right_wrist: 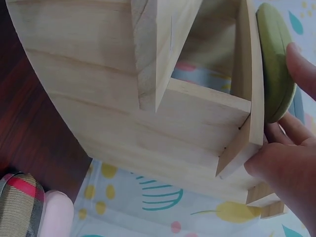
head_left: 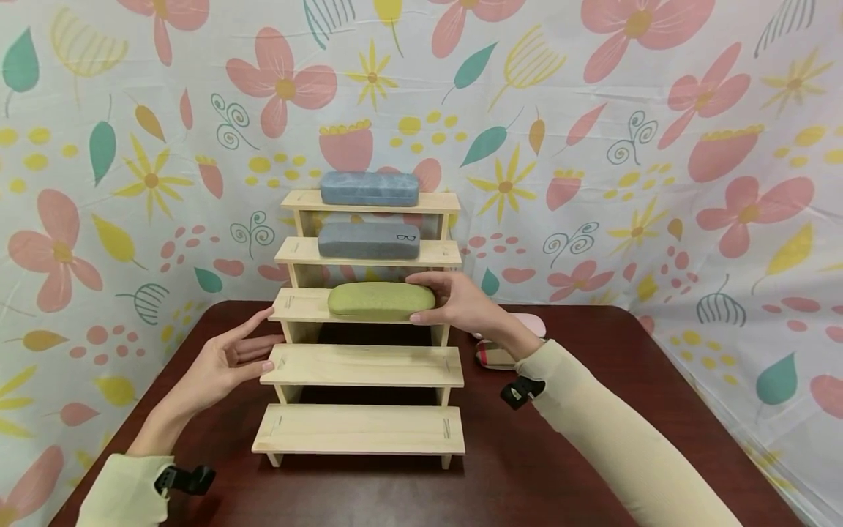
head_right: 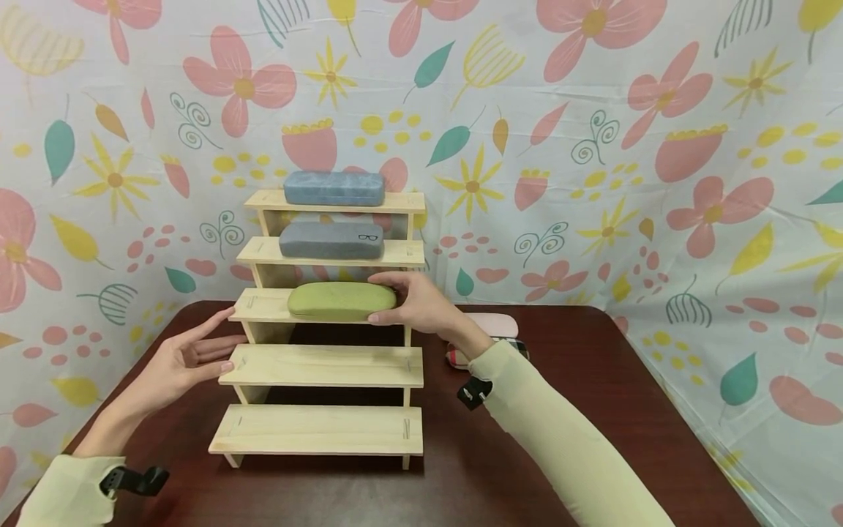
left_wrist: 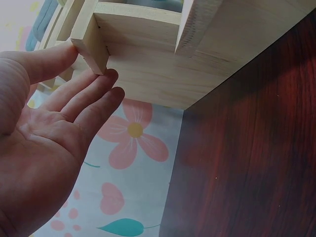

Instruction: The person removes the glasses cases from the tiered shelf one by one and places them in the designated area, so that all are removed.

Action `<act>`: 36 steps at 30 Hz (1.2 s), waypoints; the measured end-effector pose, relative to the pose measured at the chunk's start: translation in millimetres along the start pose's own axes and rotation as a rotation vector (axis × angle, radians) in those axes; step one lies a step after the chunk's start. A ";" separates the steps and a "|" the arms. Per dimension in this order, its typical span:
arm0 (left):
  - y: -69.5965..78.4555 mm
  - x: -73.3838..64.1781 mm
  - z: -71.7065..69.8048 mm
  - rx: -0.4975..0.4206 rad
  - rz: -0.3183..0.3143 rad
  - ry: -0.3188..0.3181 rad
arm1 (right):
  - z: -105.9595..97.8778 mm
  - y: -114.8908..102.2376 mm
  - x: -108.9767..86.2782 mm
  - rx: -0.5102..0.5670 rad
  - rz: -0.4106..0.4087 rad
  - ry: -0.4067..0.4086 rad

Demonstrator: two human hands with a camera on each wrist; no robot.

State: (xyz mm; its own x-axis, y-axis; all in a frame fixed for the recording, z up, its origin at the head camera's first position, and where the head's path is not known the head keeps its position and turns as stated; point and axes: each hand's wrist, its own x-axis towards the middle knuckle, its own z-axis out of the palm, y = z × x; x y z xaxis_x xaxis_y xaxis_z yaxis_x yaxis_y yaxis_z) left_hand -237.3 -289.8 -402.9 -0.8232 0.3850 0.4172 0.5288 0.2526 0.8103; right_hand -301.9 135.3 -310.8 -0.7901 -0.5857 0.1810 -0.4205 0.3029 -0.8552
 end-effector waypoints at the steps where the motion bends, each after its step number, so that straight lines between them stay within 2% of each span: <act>1: -0.2 0.1 0.0 -0.001 -0.003 -0.001 | -0.5 0.4 -0.4 0.000 -0.002 0.001; 14: 0.8 0.2 -1.2 -0.031 0.009 -0.007 | -3.0 -0.9 0.9 -0.042 0.035 0.003; 25: -1.4 -0.2 0.2 -0.012 -0.018 -0.003 | 0.2 -0.3 -1.0 -0.084 0.006 0.023; 33: -4.4 -0.7 1.0 -0.008 -0.026 -0.002 | -0.8 1.1 -6.5 0.025 0.003 0.038; 36: -3.9 -0.6 -0.4 -0.012 -0.024 0.001 | -1.5 1.7 -7.4 0.015 -0.017 0.040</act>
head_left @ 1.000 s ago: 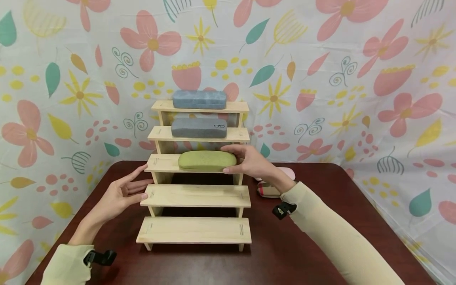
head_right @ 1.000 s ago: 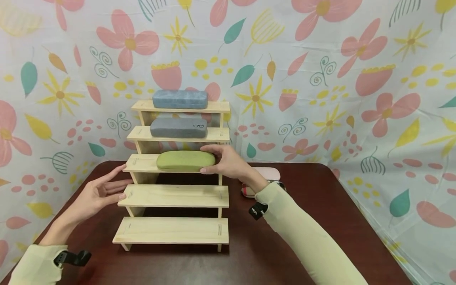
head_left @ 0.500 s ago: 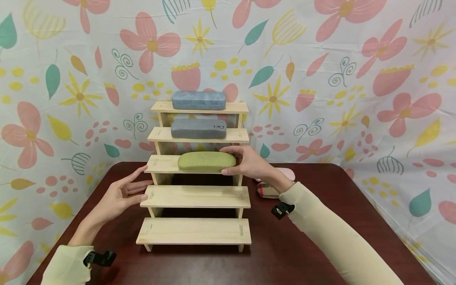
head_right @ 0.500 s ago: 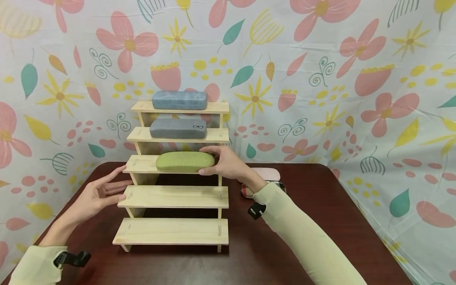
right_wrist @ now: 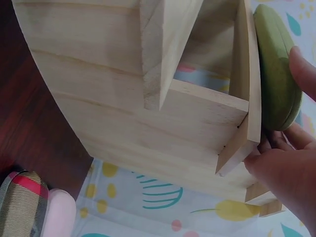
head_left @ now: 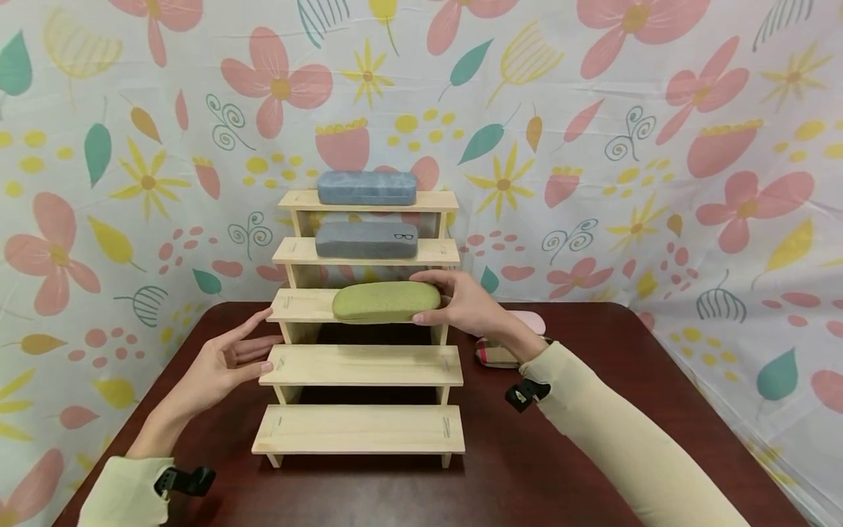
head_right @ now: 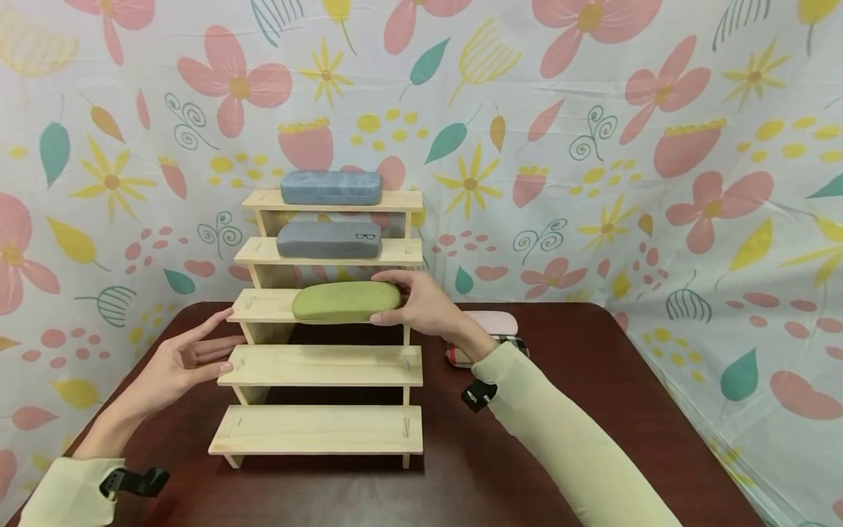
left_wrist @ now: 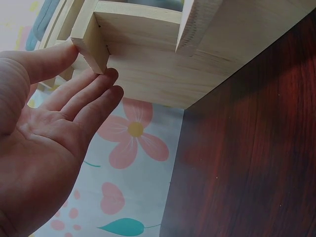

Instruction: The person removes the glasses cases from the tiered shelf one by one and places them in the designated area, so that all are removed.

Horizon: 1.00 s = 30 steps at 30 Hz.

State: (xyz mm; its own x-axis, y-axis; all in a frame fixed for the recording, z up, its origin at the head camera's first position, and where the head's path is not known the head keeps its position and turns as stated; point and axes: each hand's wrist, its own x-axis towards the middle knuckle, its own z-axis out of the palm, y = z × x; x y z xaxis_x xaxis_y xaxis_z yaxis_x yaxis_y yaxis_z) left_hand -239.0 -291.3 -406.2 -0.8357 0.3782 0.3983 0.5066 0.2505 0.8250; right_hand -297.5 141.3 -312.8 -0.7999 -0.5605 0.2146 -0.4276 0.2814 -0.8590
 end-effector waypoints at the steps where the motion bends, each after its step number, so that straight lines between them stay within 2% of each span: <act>1: 0.1 0.1 -0.3 -0.002 0.002 -0.001 | -0.3 0.3 -0.5 -0.008 -0.006 0.000; 5: 2.0 0.9 -0.7 -0.008 -0.002 -0.003 | -0.9 0.6 -3.9 -0.046 -0.024 0.008; 11: 2.7 0.6 0.0 -0.008 0.003 -0.001 | -1.0 0.8 -7.5 -0.048 -0.039 0.021; 30: 3.7 -0.8 1.6 0.011 -0.001 0.001 | -10.4 0.8 -29.3 0.001 0.030 0.062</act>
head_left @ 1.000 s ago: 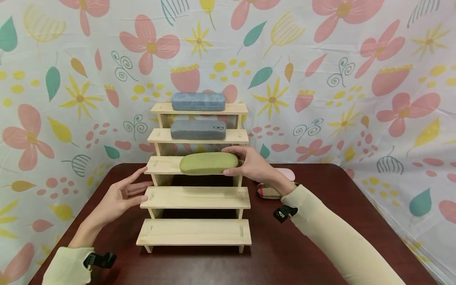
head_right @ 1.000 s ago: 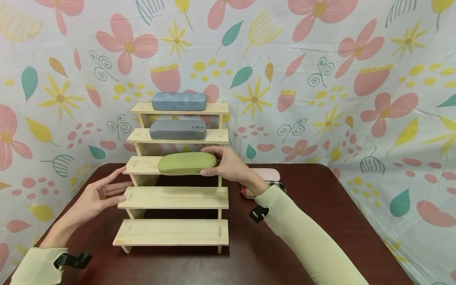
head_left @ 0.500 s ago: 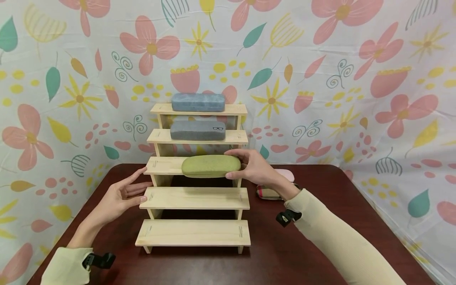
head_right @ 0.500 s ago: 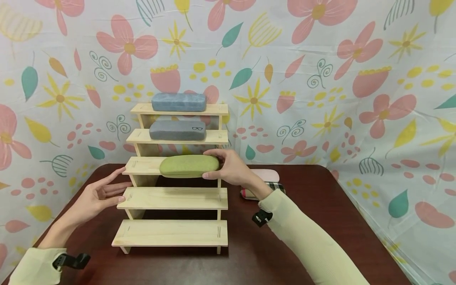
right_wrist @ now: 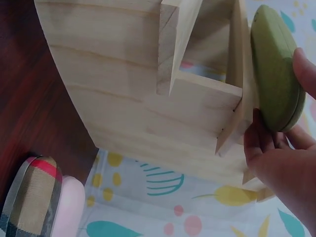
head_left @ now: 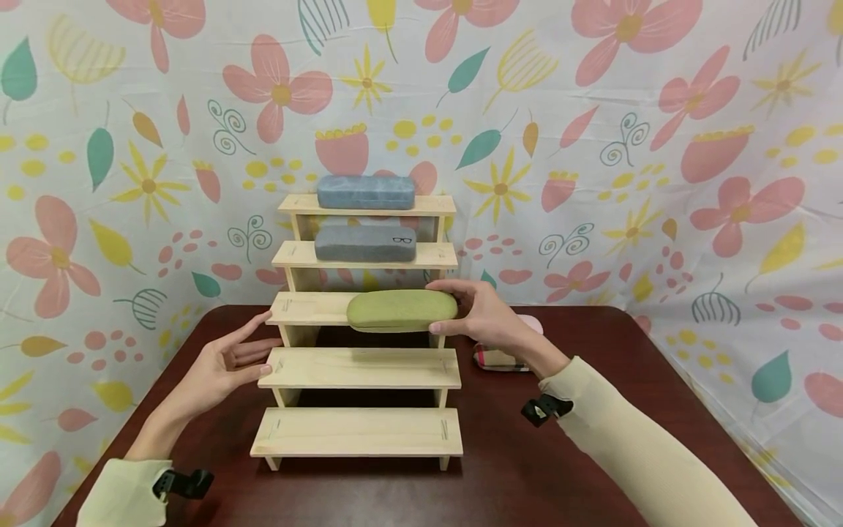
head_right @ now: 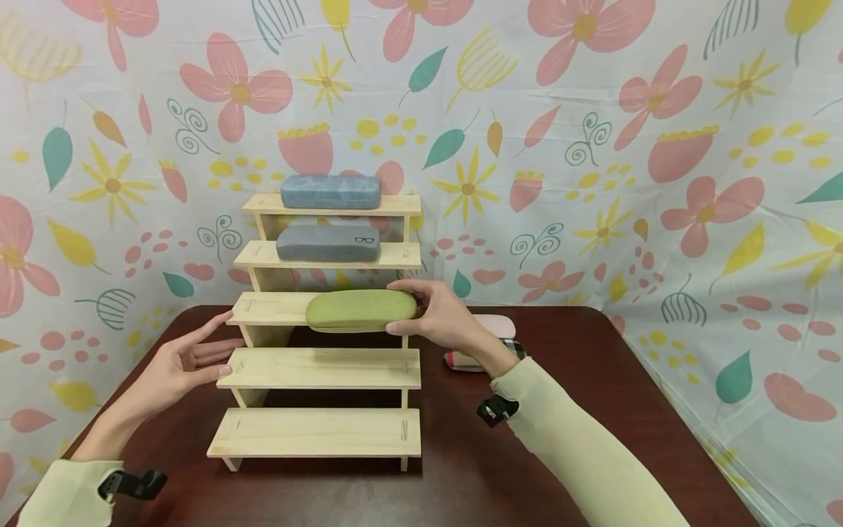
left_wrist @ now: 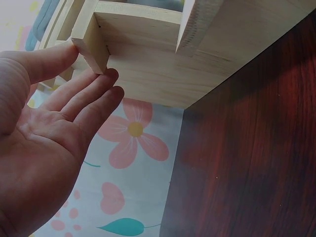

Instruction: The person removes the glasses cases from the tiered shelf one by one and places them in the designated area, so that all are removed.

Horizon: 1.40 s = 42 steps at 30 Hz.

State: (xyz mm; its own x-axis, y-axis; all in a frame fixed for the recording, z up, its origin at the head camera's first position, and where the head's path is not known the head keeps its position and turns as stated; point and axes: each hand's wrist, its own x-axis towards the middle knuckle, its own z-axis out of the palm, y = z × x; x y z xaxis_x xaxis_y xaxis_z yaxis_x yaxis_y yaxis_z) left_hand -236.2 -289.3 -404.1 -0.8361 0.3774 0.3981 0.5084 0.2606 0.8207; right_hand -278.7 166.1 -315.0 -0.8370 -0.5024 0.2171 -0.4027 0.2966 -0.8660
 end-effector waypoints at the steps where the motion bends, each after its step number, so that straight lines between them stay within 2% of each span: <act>1: 0.1 -0.1 0.1 0.004 0.002 -0.002 | -1.1 0.0 -1.4 0.002 0.003 0.004; 10: -0.7 0.2 -2.0 0.003 -0.009 0.003 | -15.6 1.2 -17.0 0.054 0.043 0.017; 18: -1.1 -0.4 -1.8 0.019 -0.009 0.006 | -31.5 4.6 -34.4 0.010 0.041 0.059; 28: 2.1 -2.0 -0.6 0.010 -0.010 0.009 | -52.5 10.3 -55.4 -0.052 0.048 0.071; 36: -0.2 -2.8 1.2 -0.008 0.014 -0.001 | -75.7 17.4 -80.8 -0.057 0.006 0.083; 42: 3.4 -1.1 0.6 0.004 0.010 0.007 | -91.2 22.8 -100.6 -0.128 0.026 0.112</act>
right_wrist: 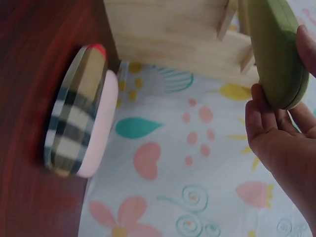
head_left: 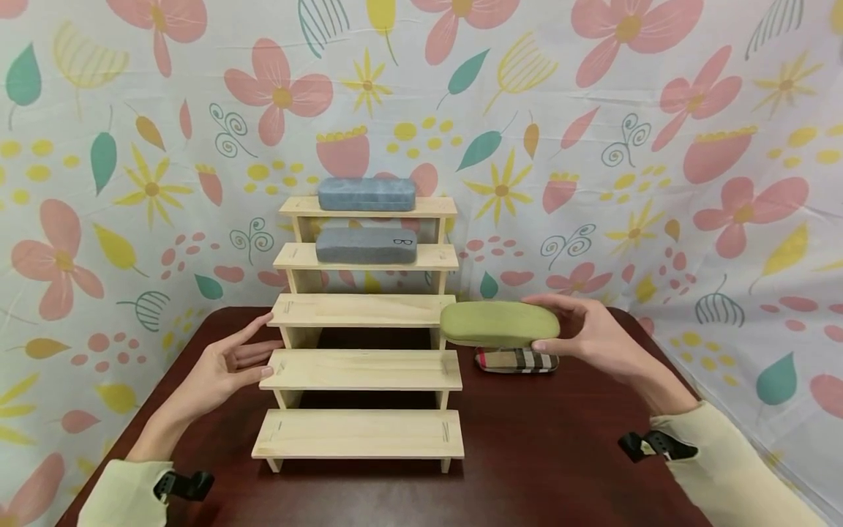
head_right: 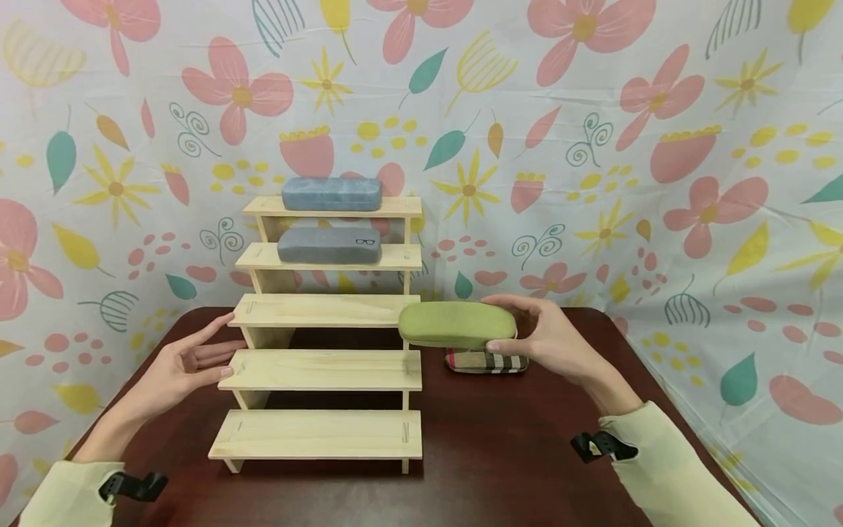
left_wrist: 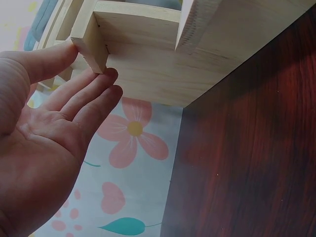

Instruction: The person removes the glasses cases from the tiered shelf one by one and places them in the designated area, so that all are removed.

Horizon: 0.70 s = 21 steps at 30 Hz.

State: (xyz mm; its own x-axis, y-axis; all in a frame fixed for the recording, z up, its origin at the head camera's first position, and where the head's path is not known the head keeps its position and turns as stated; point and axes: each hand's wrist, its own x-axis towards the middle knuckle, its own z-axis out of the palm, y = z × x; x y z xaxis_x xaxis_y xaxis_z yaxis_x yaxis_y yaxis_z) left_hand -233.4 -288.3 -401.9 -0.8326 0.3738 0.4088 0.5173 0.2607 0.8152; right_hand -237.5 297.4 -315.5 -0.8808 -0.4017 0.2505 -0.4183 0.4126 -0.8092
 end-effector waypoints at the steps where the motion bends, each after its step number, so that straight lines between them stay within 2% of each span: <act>1: 0.0 -0.1 -0.2 -0.001 -0.002 0.000 | -2.3 1.1 -3.3 -0.013 0.008 0.001; 8: -2.2 1.2 -2.6 -0.010 0.005 -0.005 | -15.8 13.3 -23.1 -0.076 -0.002 0.020; 12: -1.6 2.2 -3.2 -0.014 0.015 -0.008 | -20.8 26.6 -30.4 -0.057 -0.006 0.016; 16: -1.5 1.4 -2.5 -0.011 0.006 -0.007 | -22.3 43.5 -38.0 -0.021 0.029 0.000; 21: -1.8 0.9 -0.7 0.007 0.001 -0.001 | -22.1 64.4 -48.8 -0.025 0.077 -0.001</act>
State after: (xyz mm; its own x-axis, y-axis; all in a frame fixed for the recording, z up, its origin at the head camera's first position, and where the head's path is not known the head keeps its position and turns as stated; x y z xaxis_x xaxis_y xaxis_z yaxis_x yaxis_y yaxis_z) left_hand -235.2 -289.1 -402.7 -0.8318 0.3747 0.4096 0.5196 0.2661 0.8119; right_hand -226.3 361.7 -368.1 -0.9104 -0.3691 0.1870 -0.3545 0.4626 -0.8126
